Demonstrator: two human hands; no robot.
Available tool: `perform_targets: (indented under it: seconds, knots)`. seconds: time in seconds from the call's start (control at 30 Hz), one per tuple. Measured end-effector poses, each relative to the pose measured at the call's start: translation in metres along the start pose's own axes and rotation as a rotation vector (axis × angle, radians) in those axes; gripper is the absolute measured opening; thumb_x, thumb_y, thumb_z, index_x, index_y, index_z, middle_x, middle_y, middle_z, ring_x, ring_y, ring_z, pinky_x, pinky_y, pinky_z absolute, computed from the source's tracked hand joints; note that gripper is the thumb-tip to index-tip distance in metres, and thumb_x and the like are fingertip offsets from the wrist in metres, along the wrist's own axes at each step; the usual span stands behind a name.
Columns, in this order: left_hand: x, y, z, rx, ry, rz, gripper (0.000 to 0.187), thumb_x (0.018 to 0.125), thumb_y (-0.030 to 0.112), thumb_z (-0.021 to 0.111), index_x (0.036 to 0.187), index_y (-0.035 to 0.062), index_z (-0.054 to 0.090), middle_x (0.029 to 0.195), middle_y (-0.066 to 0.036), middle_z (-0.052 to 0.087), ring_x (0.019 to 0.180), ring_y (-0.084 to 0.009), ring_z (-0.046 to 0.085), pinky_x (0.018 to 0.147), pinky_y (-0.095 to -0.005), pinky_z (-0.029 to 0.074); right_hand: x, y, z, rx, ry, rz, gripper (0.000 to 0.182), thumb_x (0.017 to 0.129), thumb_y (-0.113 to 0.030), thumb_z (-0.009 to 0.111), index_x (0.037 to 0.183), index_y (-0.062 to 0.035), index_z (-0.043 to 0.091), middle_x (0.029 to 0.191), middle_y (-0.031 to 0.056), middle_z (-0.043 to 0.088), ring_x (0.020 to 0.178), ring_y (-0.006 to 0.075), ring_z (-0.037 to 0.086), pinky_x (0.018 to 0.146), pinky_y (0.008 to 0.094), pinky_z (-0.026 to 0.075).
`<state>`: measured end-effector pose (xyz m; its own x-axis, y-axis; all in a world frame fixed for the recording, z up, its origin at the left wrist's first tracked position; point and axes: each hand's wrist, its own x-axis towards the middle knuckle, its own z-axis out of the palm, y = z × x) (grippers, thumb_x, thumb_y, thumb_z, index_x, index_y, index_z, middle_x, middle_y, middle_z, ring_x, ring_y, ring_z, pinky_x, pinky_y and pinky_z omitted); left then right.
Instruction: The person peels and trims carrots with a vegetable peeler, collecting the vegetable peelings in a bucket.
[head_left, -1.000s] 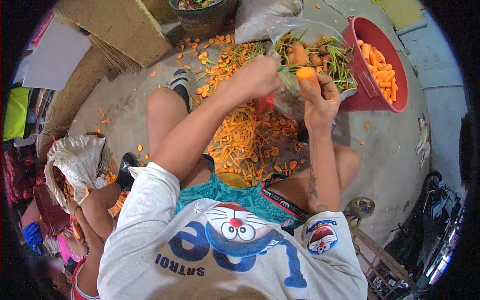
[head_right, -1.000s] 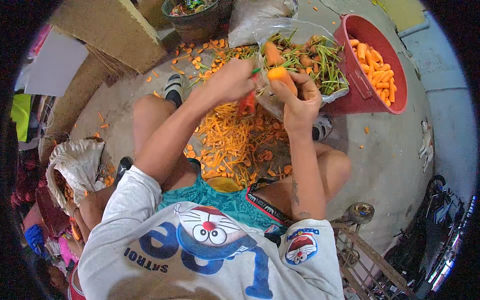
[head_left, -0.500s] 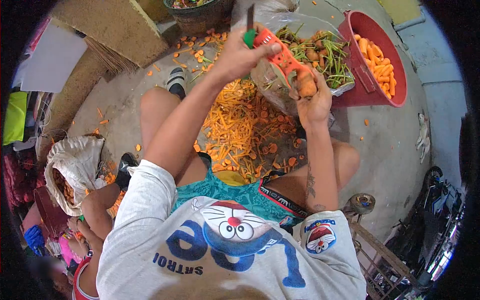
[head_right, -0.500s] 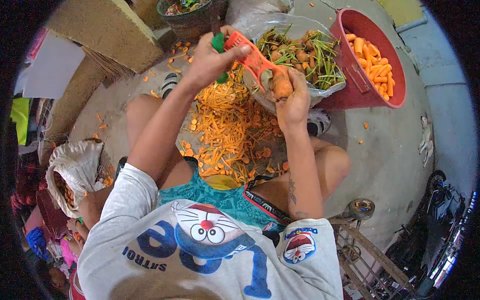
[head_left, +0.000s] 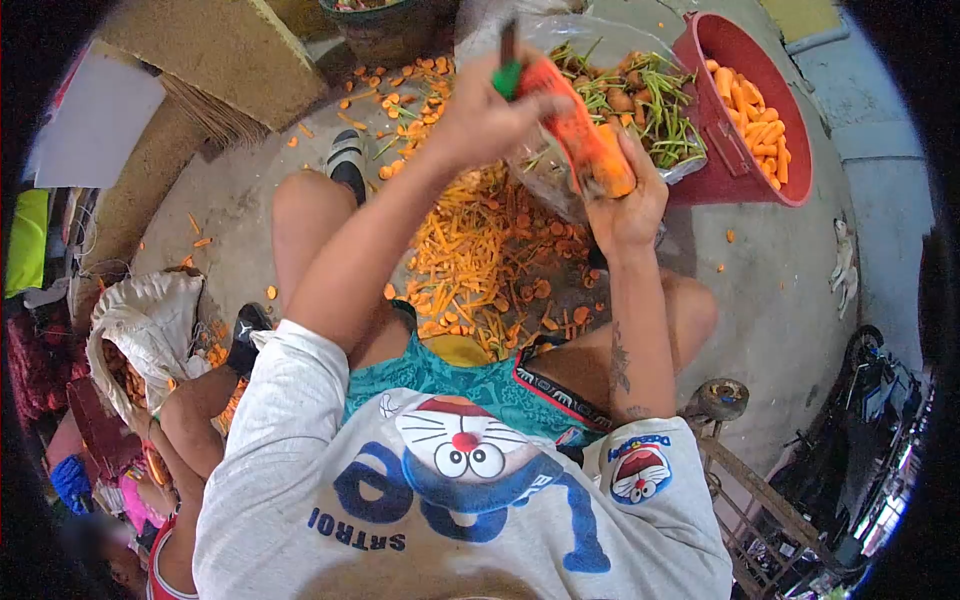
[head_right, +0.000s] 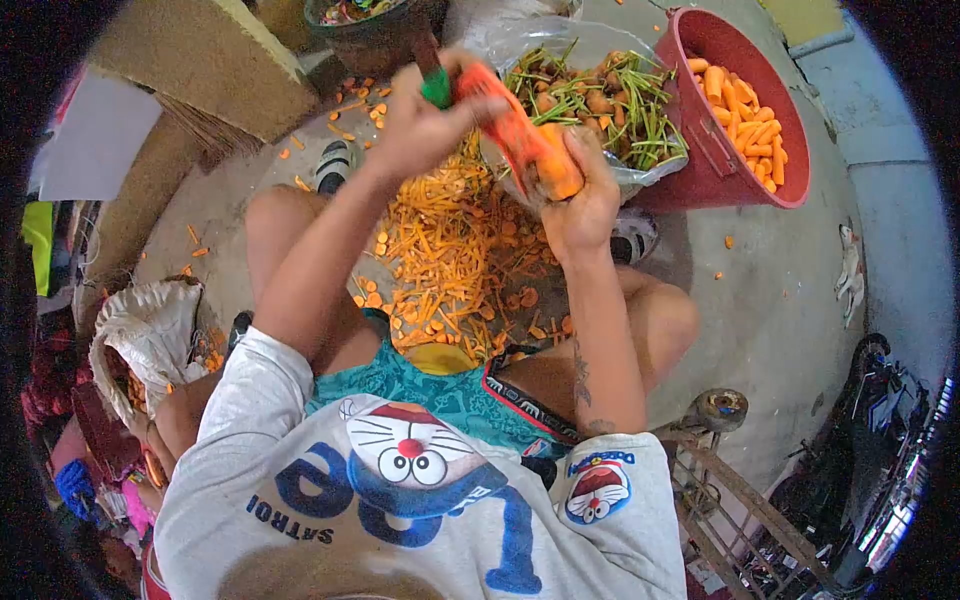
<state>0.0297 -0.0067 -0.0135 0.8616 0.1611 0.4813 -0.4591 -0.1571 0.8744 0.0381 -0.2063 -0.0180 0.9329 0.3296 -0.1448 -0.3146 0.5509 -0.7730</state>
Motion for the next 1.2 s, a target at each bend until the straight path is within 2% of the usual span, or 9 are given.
perform_targets:
  seconds: [0.17,0.23,0.5,0.57,0.73,0.97,1.0,1.13,1.2]
  knots:
    - [0.007,-0.012,-0.023,0.065,0.223,-0.151,0.021,0.088,0.018,0.08,0.093,0.0052,0.064,0.08,0.003,0.066,0.072,-0.0074,0.06,0.068,-0.0251,0.051,0.009,-0.005,-0.016,0.153,-0.414,0.168,0.03,0.104,-0.028,0.049,0.124,-0.0082,0.059,0.108,0.0052,0.067,0.093,0.0175,0.064,0.071,0.0343,0.051]
    - [-0.007,0.001,0.001,-0.066,0.188,-0.071,0.022,0.087,0.018,0.081,0.093,0.0055,0.063,0.079,0.004,0.065,0.07,-0.0071,0.06,0.066,-0.025,0.051,-0.003,-0.007,0.013,0.045,0.155,0.12,0.028,0.105,-0.028,0.048,0.123,-0.0085,0.058,0.103,0.0052,0.065,0.082,0.0152,0.059,0.064,0.031,0.046]
    - [0.007,0.003,-0.02,-0.004,0.277,-0.105,0.02,0.085,0.012,0.082,0.095,0.0059,0.065,0.076,0.003,0.063,0.066,-0.0052,0.058,0.06,-0.0241,0.048,-0.001,-0.006,0.0,-0.019,0.01,0.091,0.02,0.102,-0.031,0.049,0.107,-0.0127,0.056,0.094,0.0032,0.061,0.074,0.0151,0.055,0.061,0.0311,0.042]
    - [-0.012,0.018,0.008,0.1,-0.008,0.307,0.018,0.088,0.013,0.08,0.091,0.0068,0.063,0.074,0.002,0.065,0.06,-0.0041,0.057,0.054,-0.0227,0.045,0.002,-0.002,0.005,-0.02,0.107,0.059,0.021,0.101,-0.033,0.052,0.105,-0.0129,0.057,0.091,0.0029,0.061,0.076,0.0155,0.057,0.063,0.0318,0.044]
    - [0.016,-0.013,-0.034,-0.043,0.273,-0.077,0.023,0.086,0.017,0.083,0.089,0.0085,0.062,0.074,0.006,0.061,0.063,-0.003,0.055,0.055,-0.0221,0.044,-0.004,-0.007,-0.008,0.006,-0.152,0.088,0.024,0.102,-0.032,0.05,0.11,-0.0108,0.058,0.091,0.0011,0.061,0.081,0.0152,0.061,0.07,0.0334,0.05]
    - [-0.006,0.011,-0.004,-0.032,-0.01,-0.015,0.02,0.087,0.016,0.08,0.095,0.0054,0.065,0.08,0.003,0.064,0.075,-0.0066,0.059,0.069,-0.0244,0.049,-0.004,-0.003,-0.001,-0.115,-0.148,-0.088,0.021,0.105,-0.028,0.047,0.11,-0.0099,0.056,0.093,0.0023,0.061,0.073,0.0128,0.055,0.06,0.027,0.041]
    - [0.003,0.001,-0.012,-0.039,0.1,-0.012,0.019,0.089,0.016,0.079,0.093,0.0064,0.064,0.078,0.003,0.064,0.069,-0.0056,0.057,0.062,-0.0232,0.047,-0.005,-0.007,-0.007,0.019,-0.285,0.008,0.017,0.104,-0.022,0.046,0.106,-0.0081,0.054,0.097,0.003,0.059,0.089,0.0147,0.059,0.083,0.0328,0.05]
    - [0.007,-0.013,-0.019,-0.162,0.276,-0.146,0.019,0.09,0.018,0.078,0.091,0.0083,0.061,0.074,0.003,0.064,0.056,-0.0031,0.052,0.049,-0.0228,0.04,-0.001,-0.013,-0.006,0.058,-0.24,0.079,0.016,0.103,-0.023,0.048,0.105,-0.0082,0.054,0.097,0.0036,0.059,0.09,0.0147,0.059,0.086,0.0327,0.05]
    - [-0.008,-0.004,0.003,-0.05,0.178,0.032,0.018,0.09,0.015,0.078,0.091,0.0083,0.061,0.073,0.003,0.063,0.057,-0.0034,0.053,0.05,-0.0228,0.042,-0.002,-0.01,0.003,0.064,0.044,0.066,0.027,0.103,-0.031,0.05,0.117,-0.0111,0.06,0.098,0.0026,0.065,0.076,0.0142,0.06,0.06,0.0267,0.042]
